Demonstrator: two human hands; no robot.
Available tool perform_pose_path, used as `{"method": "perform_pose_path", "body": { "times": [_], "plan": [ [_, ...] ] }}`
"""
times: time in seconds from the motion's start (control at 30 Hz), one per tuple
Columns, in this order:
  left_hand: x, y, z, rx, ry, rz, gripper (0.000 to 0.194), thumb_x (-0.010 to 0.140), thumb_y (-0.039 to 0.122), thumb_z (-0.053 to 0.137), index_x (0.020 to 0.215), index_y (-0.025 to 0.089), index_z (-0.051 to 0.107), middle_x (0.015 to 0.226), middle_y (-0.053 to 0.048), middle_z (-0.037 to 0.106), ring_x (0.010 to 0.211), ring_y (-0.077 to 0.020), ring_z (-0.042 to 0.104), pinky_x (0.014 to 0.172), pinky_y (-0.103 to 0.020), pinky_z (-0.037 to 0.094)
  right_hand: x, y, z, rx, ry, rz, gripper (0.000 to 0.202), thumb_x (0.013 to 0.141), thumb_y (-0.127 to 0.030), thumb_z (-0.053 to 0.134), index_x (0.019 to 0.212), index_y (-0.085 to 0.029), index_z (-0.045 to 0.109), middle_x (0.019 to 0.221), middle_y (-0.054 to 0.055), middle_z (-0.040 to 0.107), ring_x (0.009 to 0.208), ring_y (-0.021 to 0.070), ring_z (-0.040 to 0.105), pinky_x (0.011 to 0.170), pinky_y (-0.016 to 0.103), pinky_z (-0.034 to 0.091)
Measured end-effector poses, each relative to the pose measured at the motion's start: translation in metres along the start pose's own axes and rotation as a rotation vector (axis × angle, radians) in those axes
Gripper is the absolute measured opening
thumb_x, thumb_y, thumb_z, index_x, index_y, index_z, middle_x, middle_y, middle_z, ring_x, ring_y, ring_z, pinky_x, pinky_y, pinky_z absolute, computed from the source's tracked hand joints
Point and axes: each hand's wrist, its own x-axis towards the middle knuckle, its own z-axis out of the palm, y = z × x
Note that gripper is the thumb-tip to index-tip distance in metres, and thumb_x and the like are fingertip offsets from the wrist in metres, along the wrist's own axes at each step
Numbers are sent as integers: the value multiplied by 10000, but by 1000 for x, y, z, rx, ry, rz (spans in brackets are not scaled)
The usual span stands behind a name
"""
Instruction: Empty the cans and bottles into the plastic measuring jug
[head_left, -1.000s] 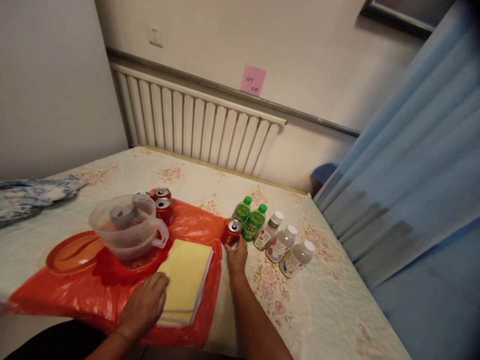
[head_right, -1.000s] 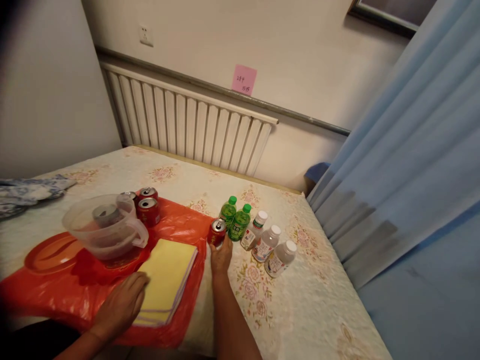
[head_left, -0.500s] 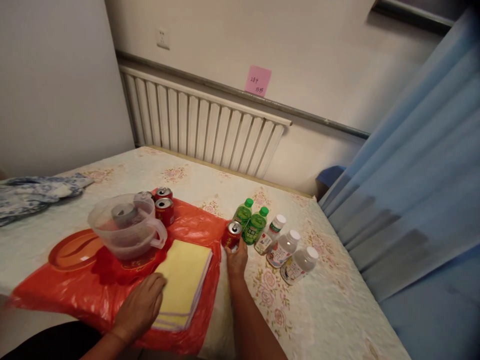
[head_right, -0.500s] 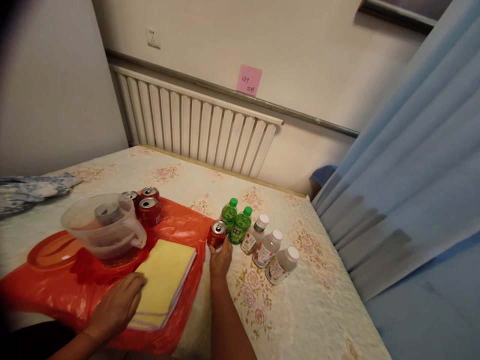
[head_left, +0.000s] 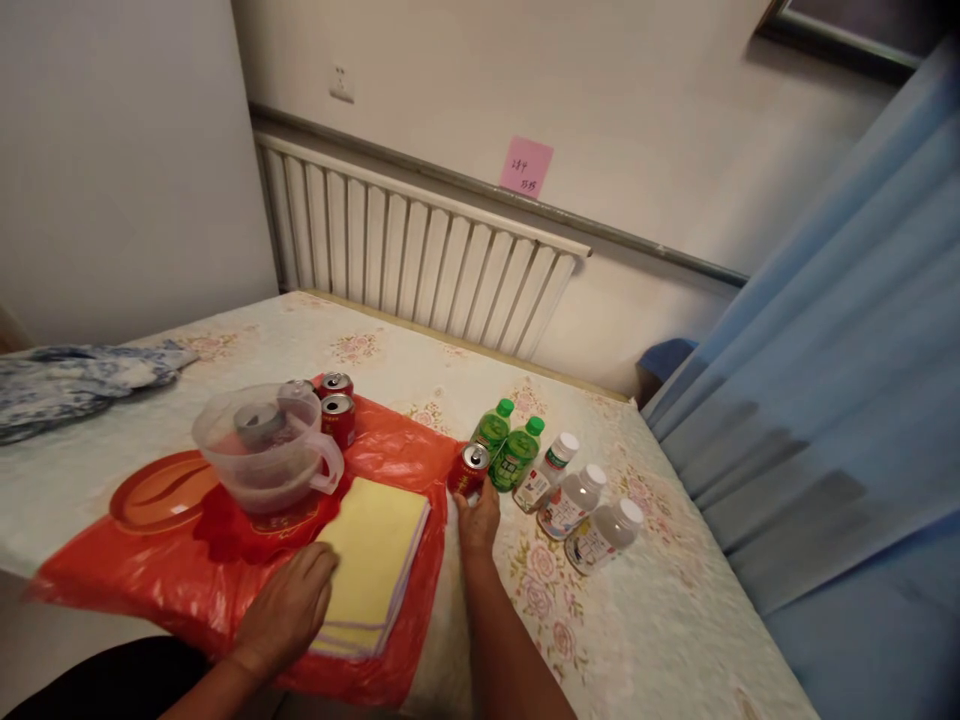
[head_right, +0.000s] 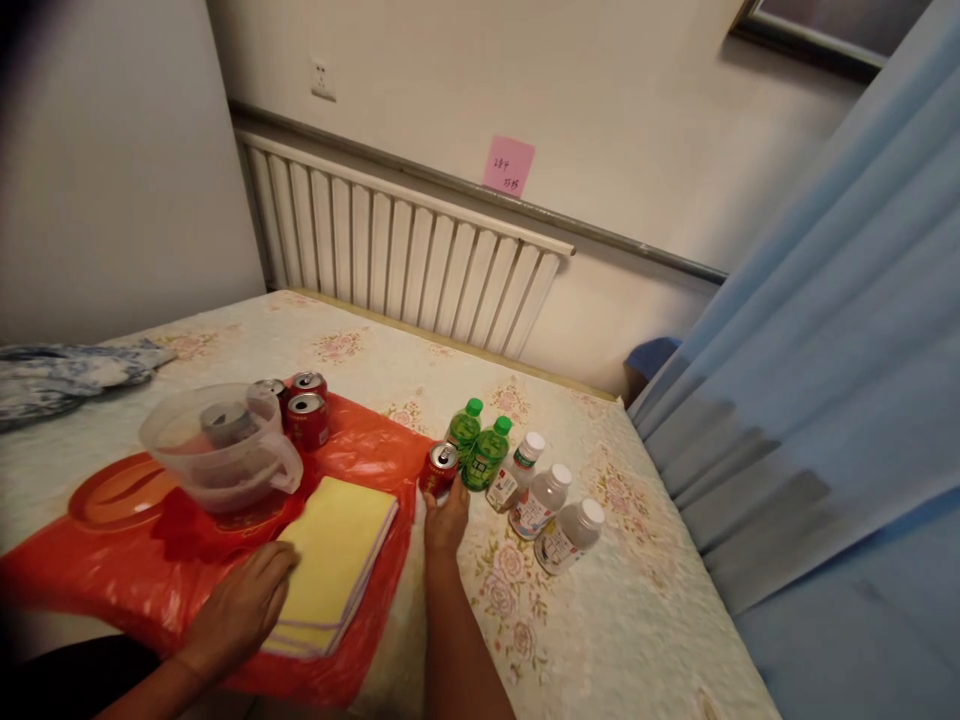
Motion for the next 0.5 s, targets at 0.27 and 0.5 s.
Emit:
{"method": "perform_pose_path", "body": {
  "times": [0.27, 0.5],
  "plan": [
    [1, -1, 2, 20, 32, 12, 223, 920, 175, 432, 1019, 206, 630, 1047, -81, 681, 929, -222, 666, 850, -348, 524, 1, -4, -1, -41, 2, 1, 601, 744, -292, 718, 1289, -76, 587, 1172, 210, 675, 1101, 326, 621, 959, 423, 481],
    [3, 1, -2, 23, 29, 15, 228, 920, 174, 427, 1009, 209, 634, 1041, -78, 692, 930, -222, 670, 848, -348, 525, 2, -6, -3, -16, -6, -20, 596, 747, -304, 709, 1288, -91, 578, 1171, 197, 677, 1073, 315, 633, 924, 414, 499]
  ]
}}
